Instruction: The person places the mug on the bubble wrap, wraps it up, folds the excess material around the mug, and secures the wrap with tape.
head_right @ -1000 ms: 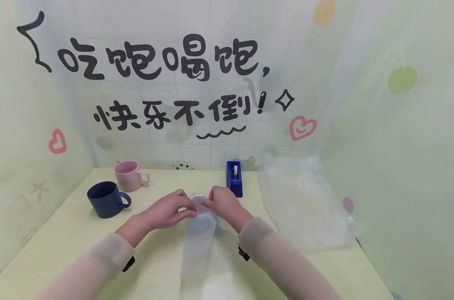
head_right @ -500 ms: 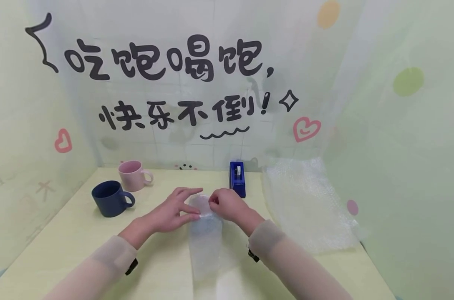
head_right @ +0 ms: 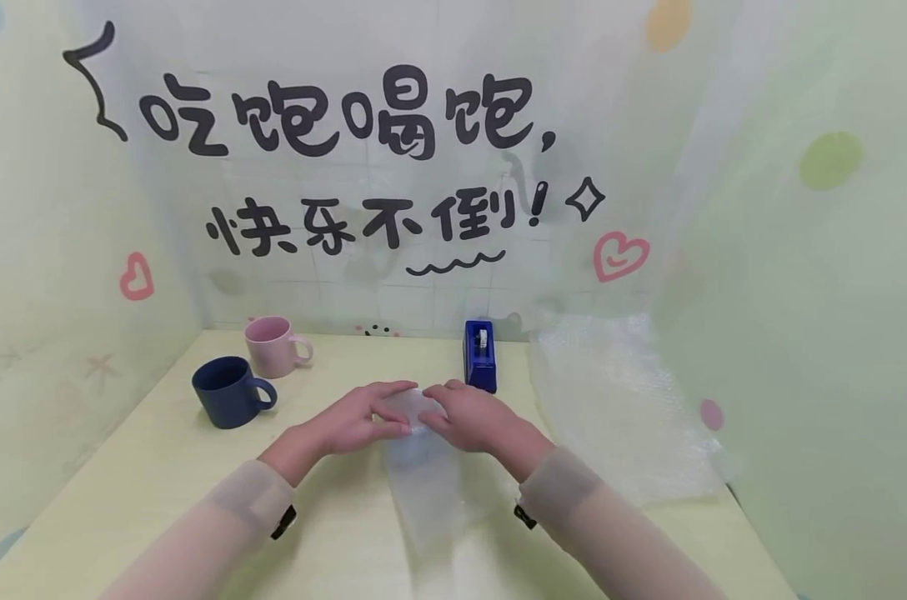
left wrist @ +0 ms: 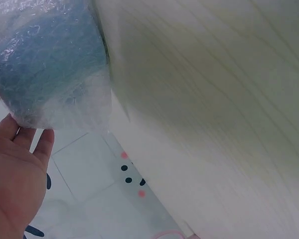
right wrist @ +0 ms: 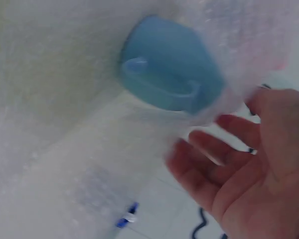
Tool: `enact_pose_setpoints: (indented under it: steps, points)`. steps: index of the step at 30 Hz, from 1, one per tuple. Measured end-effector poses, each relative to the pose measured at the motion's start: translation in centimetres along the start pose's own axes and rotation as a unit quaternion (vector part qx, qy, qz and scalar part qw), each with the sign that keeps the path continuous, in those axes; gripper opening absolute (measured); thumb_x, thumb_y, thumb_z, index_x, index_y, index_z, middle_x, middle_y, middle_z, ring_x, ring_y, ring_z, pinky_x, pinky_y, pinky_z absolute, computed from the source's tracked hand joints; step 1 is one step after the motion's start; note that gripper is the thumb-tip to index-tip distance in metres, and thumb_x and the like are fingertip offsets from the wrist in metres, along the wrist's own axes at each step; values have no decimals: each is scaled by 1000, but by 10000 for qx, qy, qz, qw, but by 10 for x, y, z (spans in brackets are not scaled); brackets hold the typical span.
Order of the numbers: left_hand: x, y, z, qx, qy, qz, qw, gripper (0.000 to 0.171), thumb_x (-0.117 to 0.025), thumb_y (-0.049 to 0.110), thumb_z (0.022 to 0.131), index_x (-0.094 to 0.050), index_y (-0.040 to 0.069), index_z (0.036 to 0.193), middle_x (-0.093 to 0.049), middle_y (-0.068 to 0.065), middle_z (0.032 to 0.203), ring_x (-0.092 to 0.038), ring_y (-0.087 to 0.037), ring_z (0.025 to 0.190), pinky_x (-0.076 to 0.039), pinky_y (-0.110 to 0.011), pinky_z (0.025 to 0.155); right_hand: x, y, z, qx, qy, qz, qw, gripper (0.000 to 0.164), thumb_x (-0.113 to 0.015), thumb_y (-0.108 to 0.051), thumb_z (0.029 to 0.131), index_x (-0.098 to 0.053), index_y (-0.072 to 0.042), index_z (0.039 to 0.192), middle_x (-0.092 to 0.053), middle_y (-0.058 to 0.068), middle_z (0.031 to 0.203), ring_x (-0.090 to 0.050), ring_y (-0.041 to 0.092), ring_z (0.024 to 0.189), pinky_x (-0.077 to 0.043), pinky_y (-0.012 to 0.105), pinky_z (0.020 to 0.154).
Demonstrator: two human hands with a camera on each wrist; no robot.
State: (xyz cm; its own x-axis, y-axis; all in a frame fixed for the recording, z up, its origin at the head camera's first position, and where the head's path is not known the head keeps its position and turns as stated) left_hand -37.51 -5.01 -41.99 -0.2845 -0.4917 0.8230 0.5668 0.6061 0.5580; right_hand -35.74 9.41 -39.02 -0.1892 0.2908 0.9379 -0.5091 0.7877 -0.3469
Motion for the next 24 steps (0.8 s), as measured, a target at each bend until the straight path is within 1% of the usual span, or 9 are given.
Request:
enact_pose_setpoints:
  steps: [2,5,7,9,11,13,18,21,24]
  points:
    - [-2,0,1,41,-2,-5,10000,29,-71,37,104,-88,16,117,-50,-9,171,-47,-41,156,-36,-64,129,6,-12,-17,439,-13,-234,9988,46,-59,-41,114,-67,-9,146,-70,12,139,-69,28,128,-58,50,112]
    - [-3,-1,1,95,50,-1,9999,30,-73,37,103,-88,15,117,-51,-9,171,-47,-41,156,-37,-63,130,11,-32,-45,1381,219,-381,9894,44,-61,-47,112,-71,-11,136,-72,6,132,-69,23,122,-59,45,108]
    - [-3,-1,1,89,69,5,9999,31,-73,37,103,-87,13,117,-50,-9,171,-48,-41,156,-37,-63,129,10,-46,-66,2107,459,-547,9749,47,-68,-57,105,-72,-15,128,-72,-1,127,-67,18,119,-57,41,106]
    - [-3,0,1,67,77,-9,9999,33,-73,37,103,-86,11,119,-50,-10,171,-47,-41,157,-36,-62,130,1,-57,-86,2701,703,-934,9557,62,-74,-71,94,-68,-18,127,-67,-4,128,-62,15,120,-54,39,107]
    - [-3,0,0,59,67,-39,10000,36,-72,38,104,-85,9,120,-49,-10,172,-46,-42,157,-36,-62,130,-13,-64,-102,3085,1010,-1514,9337,79,-79,-82,82,-63,-19,127,-61,-5,129,-57,15,121,-50,38,107]
    - [-4,-1,0,119,51,-108,9999,37,-72,39,104,-85,8,121,-48,-9,173,-44,-42,158,-35,-63,130,-27,-66,-111,3201,1337,-1967,9171,83,-84,-80,77,-59,-18,126,-57,-4,127,-54,16,121,-47,37,106]
    - [-6,-1,-2,106,1,-211,9997,35,-71,38,105,-85,10,120,-46,-7,174,-42,-41,160,-34,-62,132,-38,-66,-116,3262,2269,-2503,8829,56,-97,-45,76,-63,-20,112,-62,-7,112,-59,15,109,-48,35,100]
    - [-6,0,-3,80,-54,-282,9996,36,-70,38,106,-85,10,122,-43,-7,176,-39,-40,162,-32,-62,133,-34,-73,-113,3515,2605,-2827,8536,31,-90,-33,84,-67,-24,102,-65,-11,100,-63,11,97,-53,31,94]
    - [-6,-1,-5,127,-87,-390,9991,38,-65,37,108,-84,9,124,-40,-5,178,-36,-39,165,-30,-62,134,-23,-80,-103,3640,2726,-2877,8429,9,-77,-27,96,-69,-23,99,-69,-12,95,-66,9,91,-56,28,88]
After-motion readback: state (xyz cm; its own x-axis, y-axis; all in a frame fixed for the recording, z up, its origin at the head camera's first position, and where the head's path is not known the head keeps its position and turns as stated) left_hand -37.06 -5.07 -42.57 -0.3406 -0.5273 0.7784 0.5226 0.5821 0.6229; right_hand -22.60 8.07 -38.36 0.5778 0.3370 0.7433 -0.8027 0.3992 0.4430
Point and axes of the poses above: each hand's wrist, its own z-axis towards the middle knuckle, its own x-axis out of the back of the hand, y = z × x, the point moved 9 cm from there along z, towards the middle knuckle
